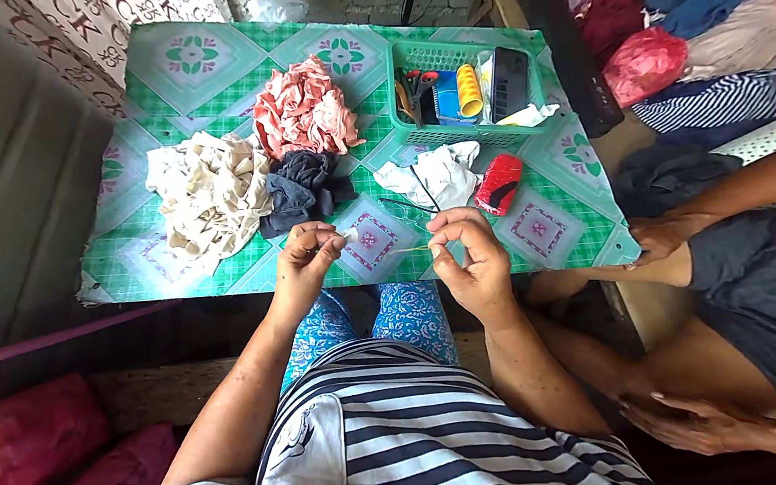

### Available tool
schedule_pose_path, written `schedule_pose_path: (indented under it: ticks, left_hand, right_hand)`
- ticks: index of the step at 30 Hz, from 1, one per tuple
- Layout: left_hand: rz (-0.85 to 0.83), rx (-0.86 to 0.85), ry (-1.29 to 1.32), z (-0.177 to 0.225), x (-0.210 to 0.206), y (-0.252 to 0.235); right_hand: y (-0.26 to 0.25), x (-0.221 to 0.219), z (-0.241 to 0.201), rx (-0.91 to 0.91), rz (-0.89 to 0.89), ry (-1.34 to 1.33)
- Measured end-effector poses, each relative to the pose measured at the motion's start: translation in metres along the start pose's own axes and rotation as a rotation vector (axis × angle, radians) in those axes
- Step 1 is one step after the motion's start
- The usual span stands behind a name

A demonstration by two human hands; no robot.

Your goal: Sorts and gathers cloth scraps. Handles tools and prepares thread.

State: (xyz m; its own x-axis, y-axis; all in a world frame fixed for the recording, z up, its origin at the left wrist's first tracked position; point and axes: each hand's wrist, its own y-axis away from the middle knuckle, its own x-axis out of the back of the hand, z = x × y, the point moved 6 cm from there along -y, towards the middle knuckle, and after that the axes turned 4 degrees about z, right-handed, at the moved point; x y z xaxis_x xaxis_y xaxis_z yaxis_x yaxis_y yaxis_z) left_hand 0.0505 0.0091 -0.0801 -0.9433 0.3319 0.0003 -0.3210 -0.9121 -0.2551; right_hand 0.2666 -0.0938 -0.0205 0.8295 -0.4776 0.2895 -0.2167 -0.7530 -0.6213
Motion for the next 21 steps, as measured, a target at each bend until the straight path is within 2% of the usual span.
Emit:
schedule_pose_path:
  ticks: [2, 5, 7, 9, 13, 16, 21]
  left_hand:
    - [0.032, 0.065, 0.102, -0.008, 0.010, -0.002]
    - [0.060, 0.142, 0.264, -0.007, 0.014, -0.001]
    - [0.047, 0.172, 0.363, -0.004, 0.010, 0.000]
    - [0.028, 0.190, 0.462, -0.001, 0.004, 0.000]
    - [-0.016, 0.221, 0.547, 0.005, -0.007, 0.003]
    - [-0.078, 0.178, 0.460, 0.011, -0.014, 0.005]
    - [-0.129, 0.064, 0.260, 0.017, -0.019, 0.010]
  right_hand:
    - [0.008, -0.002, 0.004, -0.027, -0.088, 0.020]
    - [0.028, -0.019, 0.012, -0.061, -0.396, 0.101]
    - [0.037, -0.031, 0.014, -0.063, -0.513, 0.127]
    - [0.033, -0.035, 0.013, -0.053, -0.480, 0.112]
    - [0.009, -0.034, -0.001, 0.046, -0.276, 0.067]
    - [-0.008, -0.040, -0.014, 0.157, -0.229, 0.111]
    - [-0.017, -0.056, -0.022, 0.251, -0.286, 0.224]
